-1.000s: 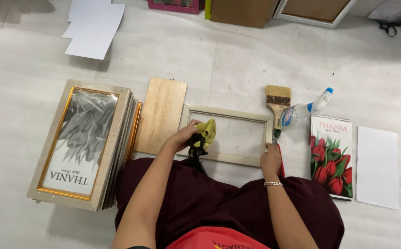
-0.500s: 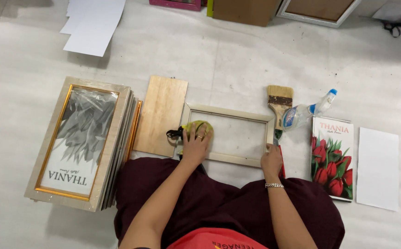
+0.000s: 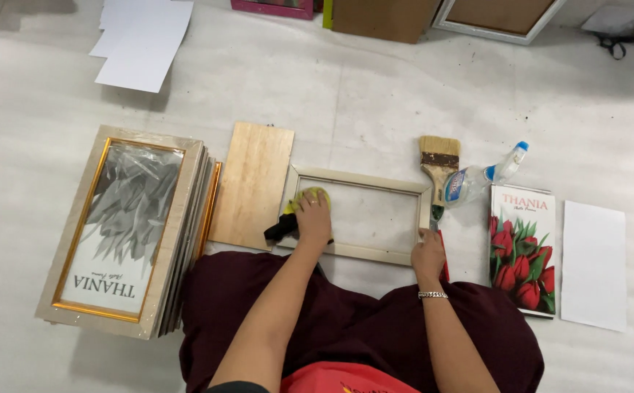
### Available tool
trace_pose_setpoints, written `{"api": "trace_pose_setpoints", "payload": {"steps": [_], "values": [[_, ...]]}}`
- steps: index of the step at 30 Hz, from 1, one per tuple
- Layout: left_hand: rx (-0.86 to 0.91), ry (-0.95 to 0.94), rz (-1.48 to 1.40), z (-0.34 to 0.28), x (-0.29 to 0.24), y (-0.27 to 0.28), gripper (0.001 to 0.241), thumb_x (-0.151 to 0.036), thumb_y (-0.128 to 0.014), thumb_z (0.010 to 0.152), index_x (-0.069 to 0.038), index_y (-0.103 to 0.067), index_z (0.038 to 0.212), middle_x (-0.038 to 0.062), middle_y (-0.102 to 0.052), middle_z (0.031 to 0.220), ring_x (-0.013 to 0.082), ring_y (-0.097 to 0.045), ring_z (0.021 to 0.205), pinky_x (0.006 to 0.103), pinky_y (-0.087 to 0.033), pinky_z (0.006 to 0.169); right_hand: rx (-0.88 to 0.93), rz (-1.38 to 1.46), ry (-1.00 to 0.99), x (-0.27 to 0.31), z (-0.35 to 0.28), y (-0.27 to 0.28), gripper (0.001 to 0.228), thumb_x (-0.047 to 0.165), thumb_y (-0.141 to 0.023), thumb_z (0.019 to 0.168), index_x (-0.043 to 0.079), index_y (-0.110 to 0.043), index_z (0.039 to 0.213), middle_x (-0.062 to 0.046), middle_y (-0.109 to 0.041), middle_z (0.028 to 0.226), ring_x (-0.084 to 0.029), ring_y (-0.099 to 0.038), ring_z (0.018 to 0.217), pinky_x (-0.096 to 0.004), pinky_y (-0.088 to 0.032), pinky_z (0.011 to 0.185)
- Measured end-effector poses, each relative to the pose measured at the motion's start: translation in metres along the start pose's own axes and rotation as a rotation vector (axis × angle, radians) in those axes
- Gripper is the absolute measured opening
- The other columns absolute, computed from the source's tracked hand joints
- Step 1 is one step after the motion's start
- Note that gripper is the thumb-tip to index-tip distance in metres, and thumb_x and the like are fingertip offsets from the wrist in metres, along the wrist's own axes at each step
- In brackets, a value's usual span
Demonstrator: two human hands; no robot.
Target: Cleaning a picture frame and assembling it with backing and a picture
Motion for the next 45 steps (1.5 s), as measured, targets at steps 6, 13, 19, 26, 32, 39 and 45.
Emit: {"api": "trace_pose_setpoints", "payload": {"steps": [6, 13, 19, 26, 32, 39, 45], "values": [[-0.084, -0.051, -0.038, -0.041, 0.014, -0.025, 0.056, -0.009, -0.064, 0.093, 0.004, -0.050, 0.146, 0.036, -0.053, 0.139, 0.0419, -0.051, 0.128, 0.0483, -0.052, 0.090, 0.016, -0.027, -0.016, -0.008, 0.005, -0.009, 0.038, 0.005, -0.058, 0.085, 0.016, -0.069, 0.120, -0.009, -0.063, 0.123, -0.039, -0.069, 0.111, -0.058, -0.058, 0.088], [0.014, 0.120, -0.110, 0.042, 0.015, -0.015, 0.044, -0.009, -0.065, 0.094, 0.009, -0.054, 0.133, 0.027, -0.048, 0.130, 0.0374, -0.058, 0.108, 0.0384, -0.063, 0.073, -0.037, 0.011, 0.015, -0.002, -0.002, -0.002, 0.039, 0.001, -0.056, 0.082, 0.016, -0.069, 0.116, -0.008, -0.064, 0.120, -0.038, -0.070, 0.109, -0.055, -0.058, 0.088], [-0.047, 0.185, -0.194, 0.054, 0.012, 0.014, 0.067, -0.022, -0.068, 0.096, 0.007, -0.039, 0.149, 0.032, -0.049, 0.129, 0.0410, -0.053, 0.116, 0.0441, -0.062, 0.078, -0.066, 0.006, 0.048, -0.005, -0.002, -0.002, 0.040, 0.002, -0.054, 0.081, 0.017, -0.069, 0.115, -0.007, -0.064, 0.120, -0.036, -0.070, 0.109, -0.052, -0.058, 0.090], [0.242, -0.006, -0.129, -0.028, 0.012, 0.041, 0.072, -0.054, -0.060, 0.092, -0.015, -0.042, 0.150, 0.018, -0.039, 0.157, 0.0468, -0.035, 0.139, 0.0602, -0.032, 0.111, -0.013, 0.008, -0.013, 0.000, 0.001, -0.003, 0.040, 0.001, -0.056, 0.084, 0.016, -0.070, 0.118, -0.007, -0.063, 0.124, -0.037, -0.069, 0.111, -0.054, -0.058, 0.090], [-0.049, -0.075, -0.272, -0.039, -0.001, 0.031, 0.040, -0.005, -0.064, 0.090, -0.005, -0.054, 0.129, 0.030, -0.047, 0.135, 0.0529, -0.051, 0.113, 0.0512, -0.065, 0.072, -0.011, 0.029, -0.019, 0.001, 0.001, -0.002, 0.040, 0.002, -0.056, 0.085, 0.016, -0.070, 0.119, -0.007, -0.063, 0.123, -0.036, -0.069, 0.112, -0.054, -0.058, 0.089], [-0.117, 0.028, -0.301, 0.045, -0.028, 0.010, 0.032, -0.001, -0.063, 0.091, -0.006, -0.062, 0.122, 0.033, -0.052, 0.122, 0.0505, -0.052, 0.112, 0.0495, -0.063, 0.078, -0.024, 0.012, -0.028, 0.005, -0.002, 0.002, 0.040, 0.001, -0.056, 0.085, 0.017, -0.070, 0.118, -0.006, -0.063, 0.123, -0.036, -0.070, 0.109, -0.054, -0.059, 0.088], [0.183, -0.230, -0.252, -0.001, -0.076, 0.004, 0.046, 0.001, -0.065, 0.087, -0.017, -0.060, 0.129, 0.028, -0.052, 0.128, 0.0492, -0.049, 0.114, 0.0626, -0.048, 0.090, 0.008, 0.021, -0.059, 0.012, -0.004, 0.009, 0.041, 0.001, -0.053, 0.085, 0.016, -0.071, 0.119, -0.006, -0.063, 0.124, -0.036, -0.069, 0.112, -0.052, -0.059, 0.090]]}}
Point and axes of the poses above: each hand's wrist, its own z-axis towards the middle knuckle, its own y-axis out of the back of the hand, x = y × z, the point moved 3 cm from there along z, towards the middle knuckle
